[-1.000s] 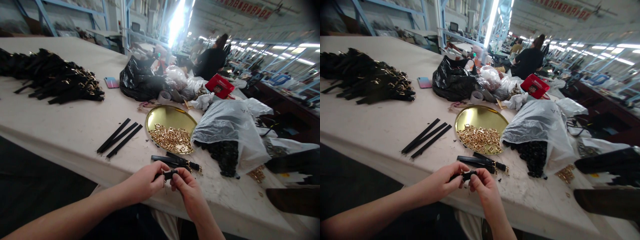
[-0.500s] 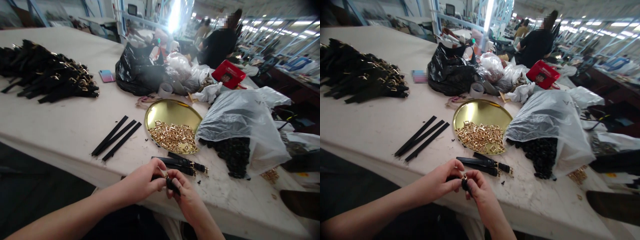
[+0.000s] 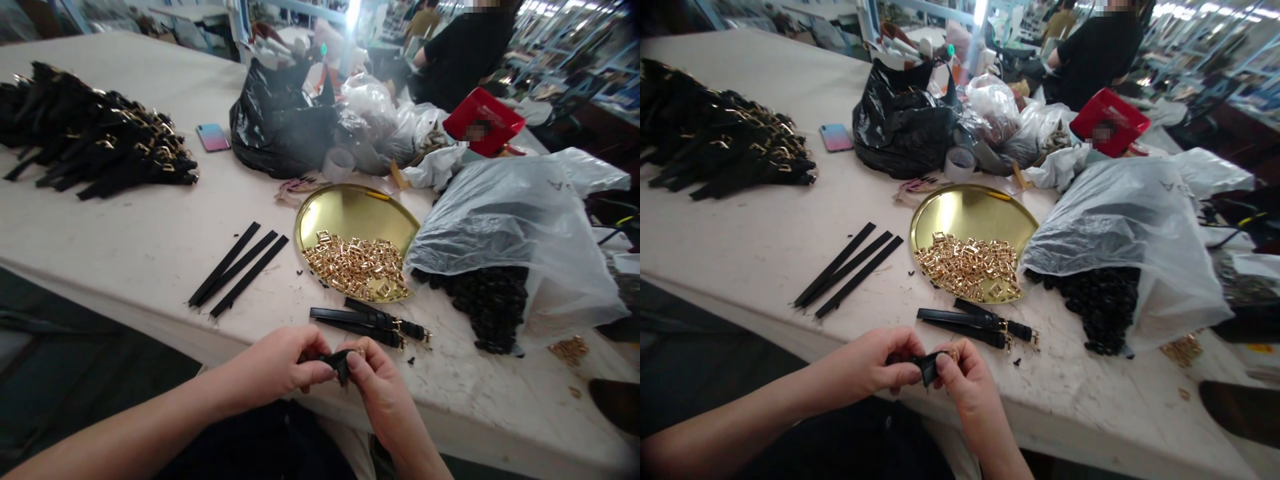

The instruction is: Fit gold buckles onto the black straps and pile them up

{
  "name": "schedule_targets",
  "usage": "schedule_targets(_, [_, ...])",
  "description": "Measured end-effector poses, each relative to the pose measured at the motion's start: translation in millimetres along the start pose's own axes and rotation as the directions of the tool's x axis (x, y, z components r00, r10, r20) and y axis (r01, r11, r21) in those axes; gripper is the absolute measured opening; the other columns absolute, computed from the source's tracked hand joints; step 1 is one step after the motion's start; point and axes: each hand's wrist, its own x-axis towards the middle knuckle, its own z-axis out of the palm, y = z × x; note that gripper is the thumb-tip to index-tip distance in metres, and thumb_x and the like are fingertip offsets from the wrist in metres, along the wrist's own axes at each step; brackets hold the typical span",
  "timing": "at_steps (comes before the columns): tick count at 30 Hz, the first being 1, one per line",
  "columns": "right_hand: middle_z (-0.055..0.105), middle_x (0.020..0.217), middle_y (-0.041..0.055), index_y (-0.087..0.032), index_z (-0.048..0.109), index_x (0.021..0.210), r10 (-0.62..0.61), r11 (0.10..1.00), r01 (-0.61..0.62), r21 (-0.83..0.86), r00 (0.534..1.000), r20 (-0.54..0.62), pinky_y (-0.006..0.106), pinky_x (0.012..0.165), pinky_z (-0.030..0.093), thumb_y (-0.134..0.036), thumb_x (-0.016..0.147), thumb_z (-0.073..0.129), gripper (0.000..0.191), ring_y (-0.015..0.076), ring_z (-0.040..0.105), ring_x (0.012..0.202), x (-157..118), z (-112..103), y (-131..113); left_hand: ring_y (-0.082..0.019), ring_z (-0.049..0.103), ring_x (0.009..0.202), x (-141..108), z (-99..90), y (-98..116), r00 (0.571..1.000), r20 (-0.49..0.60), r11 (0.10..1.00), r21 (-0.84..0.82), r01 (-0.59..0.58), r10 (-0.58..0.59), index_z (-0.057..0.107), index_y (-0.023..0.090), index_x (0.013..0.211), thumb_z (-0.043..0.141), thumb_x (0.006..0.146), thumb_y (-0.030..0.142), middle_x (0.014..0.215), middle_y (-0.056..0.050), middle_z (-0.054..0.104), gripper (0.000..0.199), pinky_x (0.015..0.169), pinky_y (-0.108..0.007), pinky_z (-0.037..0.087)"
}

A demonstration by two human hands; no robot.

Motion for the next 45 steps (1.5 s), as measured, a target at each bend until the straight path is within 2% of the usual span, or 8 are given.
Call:
schedule_targets(5, [0.049,0.060,-0.0037,-0.020,0.049,0.066,-0.192,0.944,0.124,-0.304,0.960,-0.205,0.024,0.051,0.037,-0.043,0.069,0.066,0.029,0.0113,0.044,0.053,0,3,5,-0.011,0.053,0.057,-3,3.1,-2,1.000,-0.006,0.998,-0.066,0.020,-0.021,0.052,0.016,0.085,0.055,0.072,0.028,0.063,0.004,0.055,0.018,0.055,-0.022,0.042])
schedule_targets(8, [0.054,0.071,-0.0026,-0.021,0.049,0.077,-0.242,0.935,0.157,-0.318,0.938,-0.248,0.024,0.056,0.041,-0.038,0.069,0.067,0.026,0.0118,0.048,0.058,-2,4,8,-0.012,0.056,0.065,-5,4.8,-4,0.999,0.002,0.999,-0.031,-0.036,0.036,0.054,0.016,0.089,0.052,0.074,0.026,0.071,0.002,0.060,0.018,0.061,-0.023,0.042])
schedule_targets(11, [0.056,0.071,-0.0032,-0.023,0.051,0.093,-0.143,0.968,0.107,-0.229,0.979,-0.144,0.024,0.057,0.042,-0.038,0.066,0.069,0.036,0.0131,0.052,0.061,-6,5,10,-0.013,0.057,0.066,-9,6.7,-8,0.998,0.008,0.998,-0.007,-0.055,0.055,0.055,0.017,0.090,0.050,0.075,0.026,0.075,0.000,0.062,0.018,0.062,-0.023,0.042])
schedule_targets(14, [0.054,0.063,-0.0035,-0.020,0.055,0.083,-0.085,0.963,0.064,-0.261,0.994,-0.071,0.024,0.054,0.040,-0.040,0.066,0.068,0.029,0.0127,0.051,0.056,-12,5,12,-0.013,0.058,0.066,-12,8.0,-13,0.999,0.015,0.999,-0.039,-0.037,0.037,0.053,0.016,0.094,0.052,0.073,0.025,0.071,0.001,0.062,0.023,0.062,-0.023,0.042])
schedule_targets(23, [0.053,0.065,-0.0011,-0.019,0.056,0.077,-0.330,0.776,0.230,-0.587,0.942,-0.068,0.025,0.052,0.038,-0.034,0.074,0.059,0.016,0.0143,0.049,0.057,-26,11,10,-0.013,0.058,0.068,-19,14.7,-22,0.998,-0.058,0.999,0.043,-0.031,0.033,0.057,0.016,0.081,0.053,0.072,0.028,0.071,0.000,0.064,0.016,0.063,-0.023,0.042])
schedule_targets(28, [0.051,0.062,-0.0021,-0.019,0.054,0.074,-0.314,0.792,0.242,-0.561,0.949,-0.033,0.024,0.049,0.036,-0.033,0.074,0.058,0.014,0.0137,0.047,0.053,-32,14,13,-0.014,0.056,0.066,-21,20.4,-21,0.995,-0.070,0.984,0.168,-0.054,0.066,0.058,0.017,0.082,0.053,0.072,0.029,0.072,0.001,0.064,0.017,0.060,-0.022,0.040])
schedule_targets(39, [0.051,0.069,0.0000,-0.020,0.053,0.072,-0.389,0.552,0.438,-0.709,0.888,0.245,0.025,0.058,0.038,-0.015,0.077,0.051,0.007,0.0148,0.050,0.065,-35,5,6,-0.014,0.057,0.068,-25,30.4,-26,0.993,-0.114,0.989,0.148,-0.008,0.025,0.062,0.016,0.083,0.051,0.071,0.025,0.072,0.000,0.064,0.018,0.061,-0.022,0.041])
schedule_targets(45, [0.056,0.076,0.0012,-0.020,0.055,0.082,-0.310,0.677,0.337,-0.654,0.937,0.163,0.027,0.060,0.042,-0.023,0.078,0.053,0.005,0.0167,0.054,0.070,-30,-4,11,-0.014,0.056,0.068,-19,29.6,-25,0.987,-0.135,0.981,0.185,-0.057,0.082,0.060,0.017,0.084,0.053,0.072,0.026,0.075,0.001,0.063,0.017,0.061,-0.021,0.040])
